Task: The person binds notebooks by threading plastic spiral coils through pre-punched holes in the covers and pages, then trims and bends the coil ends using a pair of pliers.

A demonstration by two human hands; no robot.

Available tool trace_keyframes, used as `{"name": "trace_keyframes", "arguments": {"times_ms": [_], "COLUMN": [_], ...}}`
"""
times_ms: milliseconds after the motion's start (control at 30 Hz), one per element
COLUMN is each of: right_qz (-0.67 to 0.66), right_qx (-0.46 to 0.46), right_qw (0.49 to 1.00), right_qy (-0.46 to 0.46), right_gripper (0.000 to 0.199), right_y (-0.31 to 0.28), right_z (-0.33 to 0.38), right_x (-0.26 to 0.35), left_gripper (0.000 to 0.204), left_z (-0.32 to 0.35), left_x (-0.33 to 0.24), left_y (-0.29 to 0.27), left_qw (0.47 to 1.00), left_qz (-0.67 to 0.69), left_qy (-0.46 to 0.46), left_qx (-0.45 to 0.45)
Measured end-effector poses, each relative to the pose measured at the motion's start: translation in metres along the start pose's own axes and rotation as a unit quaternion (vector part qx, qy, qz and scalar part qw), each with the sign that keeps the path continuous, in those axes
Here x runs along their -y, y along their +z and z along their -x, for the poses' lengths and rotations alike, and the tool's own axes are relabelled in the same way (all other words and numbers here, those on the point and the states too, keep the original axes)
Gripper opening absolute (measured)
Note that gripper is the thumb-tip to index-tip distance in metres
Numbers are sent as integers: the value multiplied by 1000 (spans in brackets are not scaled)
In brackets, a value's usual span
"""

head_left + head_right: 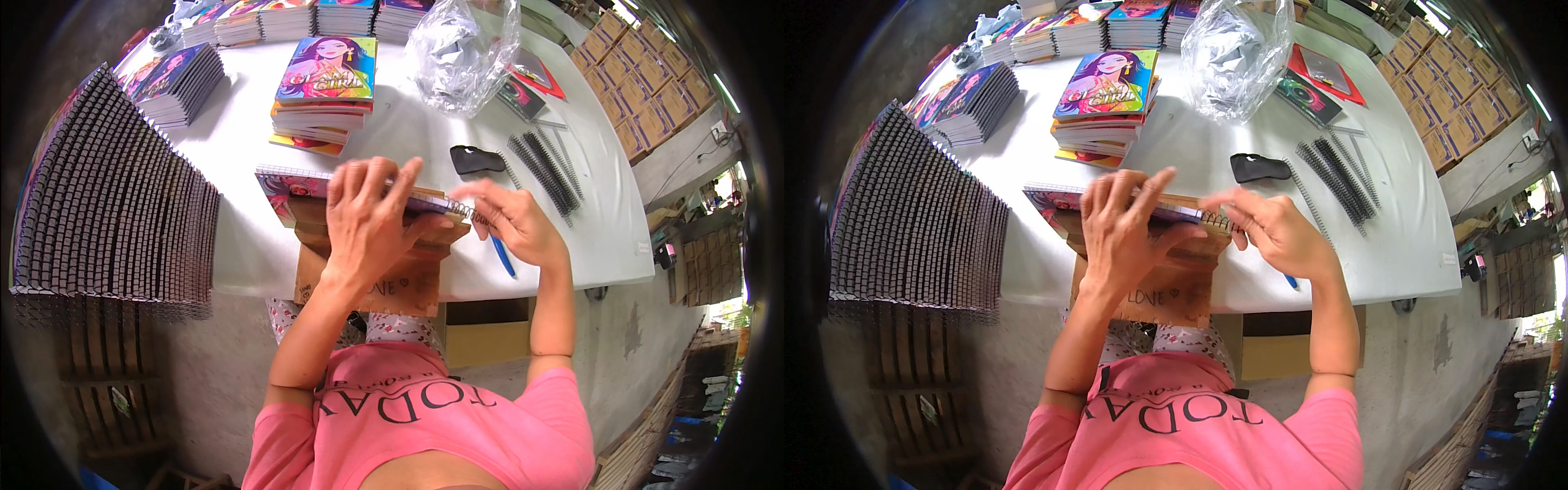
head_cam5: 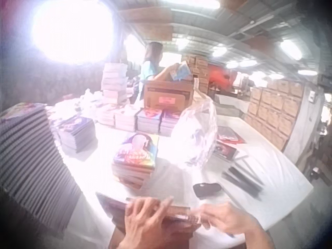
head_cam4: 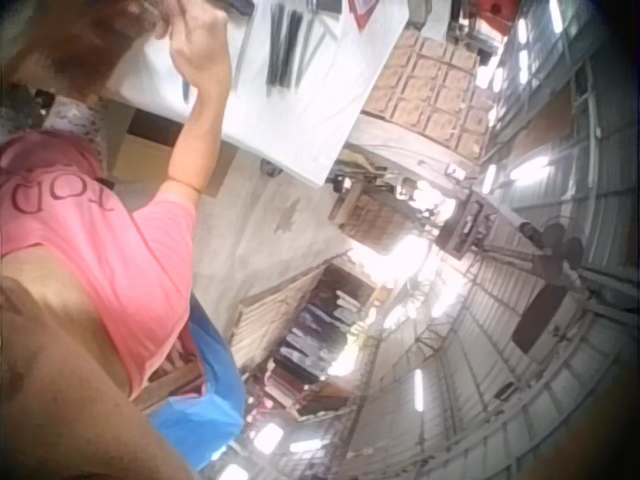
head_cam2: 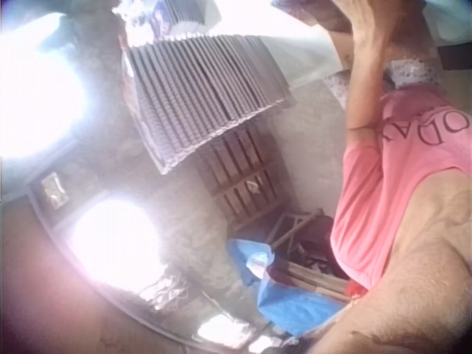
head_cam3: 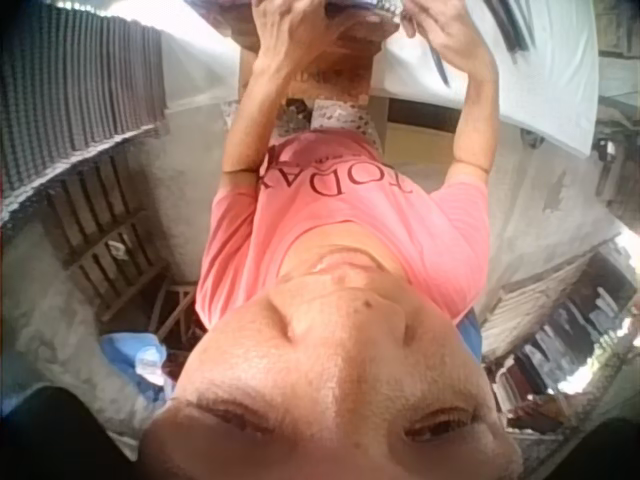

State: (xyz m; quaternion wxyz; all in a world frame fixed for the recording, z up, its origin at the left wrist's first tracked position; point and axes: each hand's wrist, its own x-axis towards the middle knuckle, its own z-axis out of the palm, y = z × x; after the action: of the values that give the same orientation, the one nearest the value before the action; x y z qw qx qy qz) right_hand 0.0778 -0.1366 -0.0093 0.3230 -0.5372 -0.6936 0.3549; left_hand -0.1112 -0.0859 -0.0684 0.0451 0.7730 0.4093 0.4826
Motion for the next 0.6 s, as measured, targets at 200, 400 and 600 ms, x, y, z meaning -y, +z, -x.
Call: {"name": "trace_keyframes", "arguments": {"times_ms": [200,400,600], "right_qz": [124,-65,448], "right_qx": [-72,135,-65], "right_qw": [978,988,890], "right_qy": [-153,29,-53], "right_gripper": [25,30,40], "right_y": [11,-15,-49], "right_z": [1,-4,-40], "right_x": [-10,-17,-138], "left_gripper": [50,48,48], "left_z": [8,10,23], "left_x": [8,24,11], "left_y": [-7,-16,-11], "left_qw": [995,992,984], "left_qz": [75,-73,160], "left_qy": [-59,98,-33], "left_qx": [-3,-5,-74]}}
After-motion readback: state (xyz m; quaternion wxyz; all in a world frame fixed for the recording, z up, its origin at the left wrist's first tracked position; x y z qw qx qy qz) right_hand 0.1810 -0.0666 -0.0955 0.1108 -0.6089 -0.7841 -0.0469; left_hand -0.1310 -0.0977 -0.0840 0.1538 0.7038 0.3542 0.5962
